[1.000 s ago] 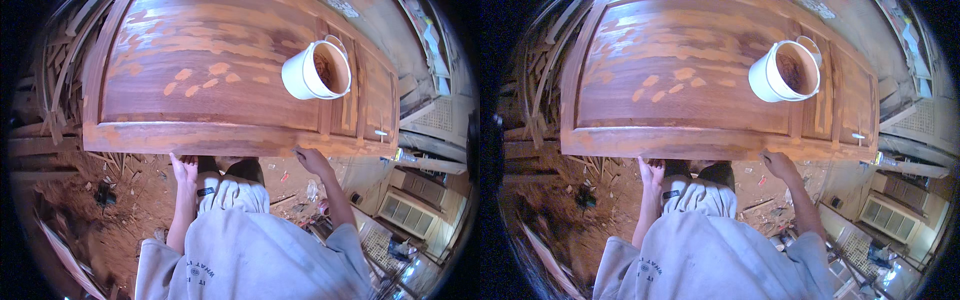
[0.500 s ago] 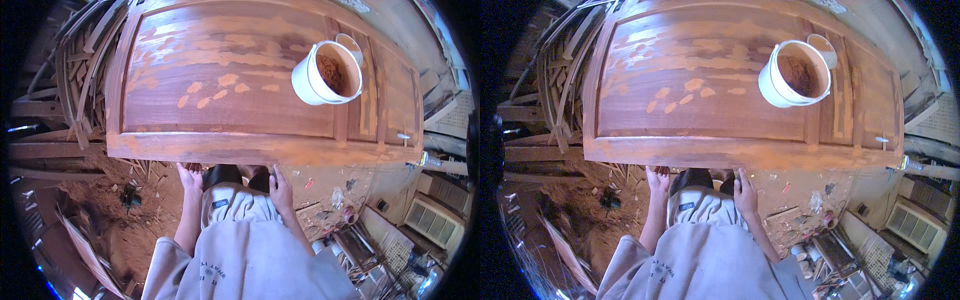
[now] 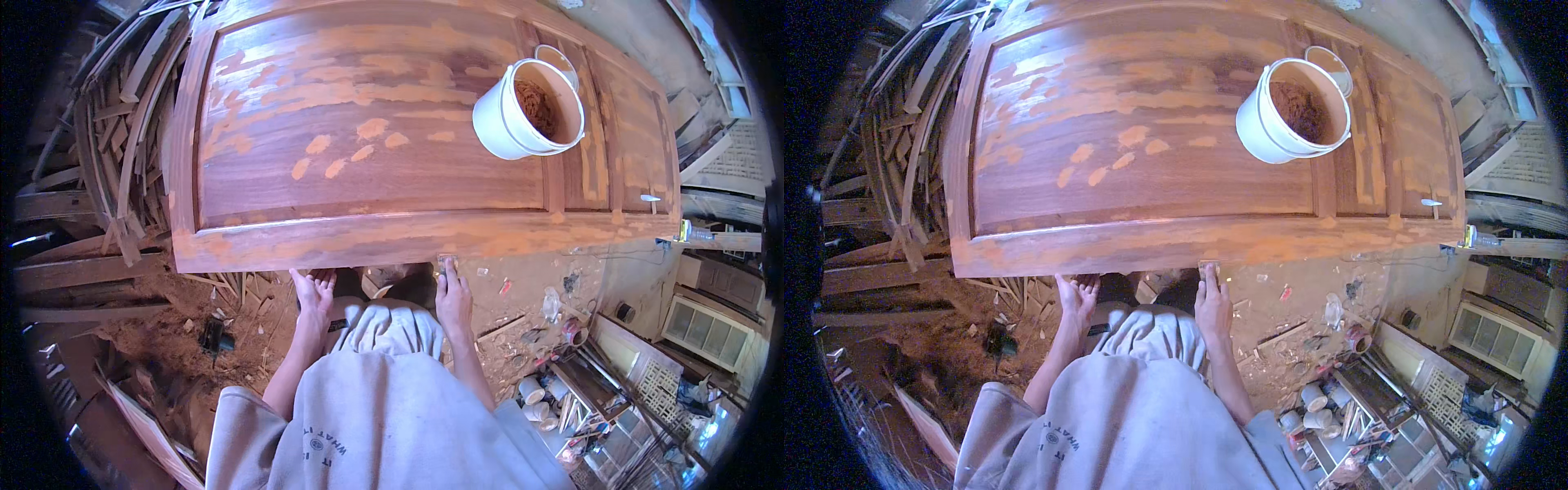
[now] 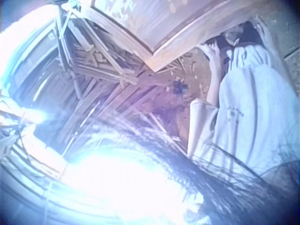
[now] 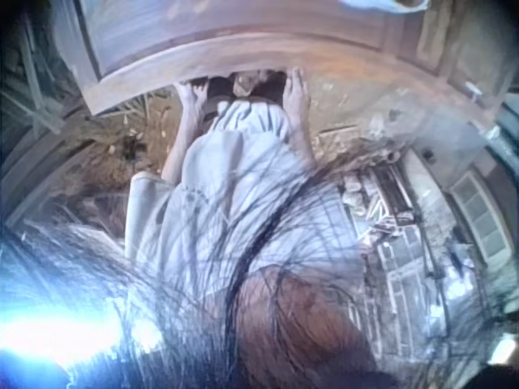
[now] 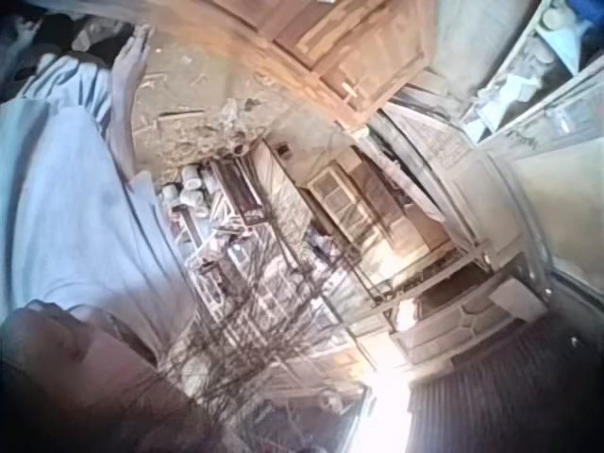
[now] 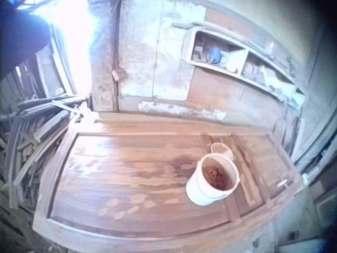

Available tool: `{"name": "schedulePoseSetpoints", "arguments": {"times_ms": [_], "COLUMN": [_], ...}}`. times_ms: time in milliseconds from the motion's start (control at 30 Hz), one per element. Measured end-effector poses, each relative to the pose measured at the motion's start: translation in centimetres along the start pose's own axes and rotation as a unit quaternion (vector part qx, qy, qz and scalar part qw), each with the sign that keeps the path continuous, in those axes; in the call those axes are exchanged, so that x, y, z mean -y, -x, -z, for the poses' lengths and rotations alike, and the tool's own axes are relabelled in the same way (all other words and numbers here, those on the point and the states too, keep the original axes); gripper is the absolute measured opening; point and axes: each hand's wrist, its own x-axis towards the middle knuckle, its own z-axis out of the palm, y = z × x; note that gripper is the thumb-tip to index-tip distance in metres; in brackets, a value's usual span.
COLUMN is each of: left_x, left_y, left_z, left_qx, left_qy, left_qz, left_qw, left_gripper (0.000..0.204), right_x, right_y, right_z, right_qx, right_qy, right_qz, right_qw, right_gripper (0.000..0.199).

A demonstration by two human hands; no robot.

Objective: The person applies wood putty to the panels and frame of a wooden door using a putty knife and their fingers.

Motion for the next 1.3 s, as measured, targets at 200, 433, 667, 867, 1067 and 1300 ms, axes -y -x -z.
{"name": "schedulePoseSetpoints", "arguments": {"times_ms": [200, 433, 667, 867, 1067, 1300], "left_x": [-1.1, -2.2, -2.8, -2.7, -3.2, -2.8], "left_y": [-0.6, -0.5, 0.1, 0.0, 0.4, -0.8], "left_z": [-0.3, 0.5, -0.1, -0.4, 0.3, 0.3], "left_qx": [0.009, 0.039, 0.056, 0.051, 0.023, 0.032], "left_qy": [-0.02, -0.013, -0.027, -0.016, 0.002, 0.022], "left_qz": [-0.04, -0.017, -0.019, -0.017, 0.005, 0.009], "left_qw": [0.999, 0.999, 0.998, 0.998, 1.0, 0.999], "left_gripper": [0.093, 0.093, 0.094, 0.093, 0.091, 0.085], "right_x": [3.3, 4.0, 4.2, 5.1, 6.5, 6.4], "right_y": [-0.5, -0.2, 1.0, 0.5, 1.5, 0.2], "right_z": [-1.7, -1.4, -2.9, -4.1, -2.0, -2.0], "right_qx": [-0.04, -0.004, -0.022, -0.034, 0.05, 0.063], "right_qy": [-0.022, -0.042, -0.02, -0.026, 0.006, 0.013], "right_qz": [-0.053, -0.025, -0.03, 0.002, -0.021, -0.003], "right_qw": [0.998, 0.999, 0.999, 0.999, 0.999, 0.998], "right_gripper": [0.046, 0.046, 0.045, 0.046, 0.046, 0.043]}}
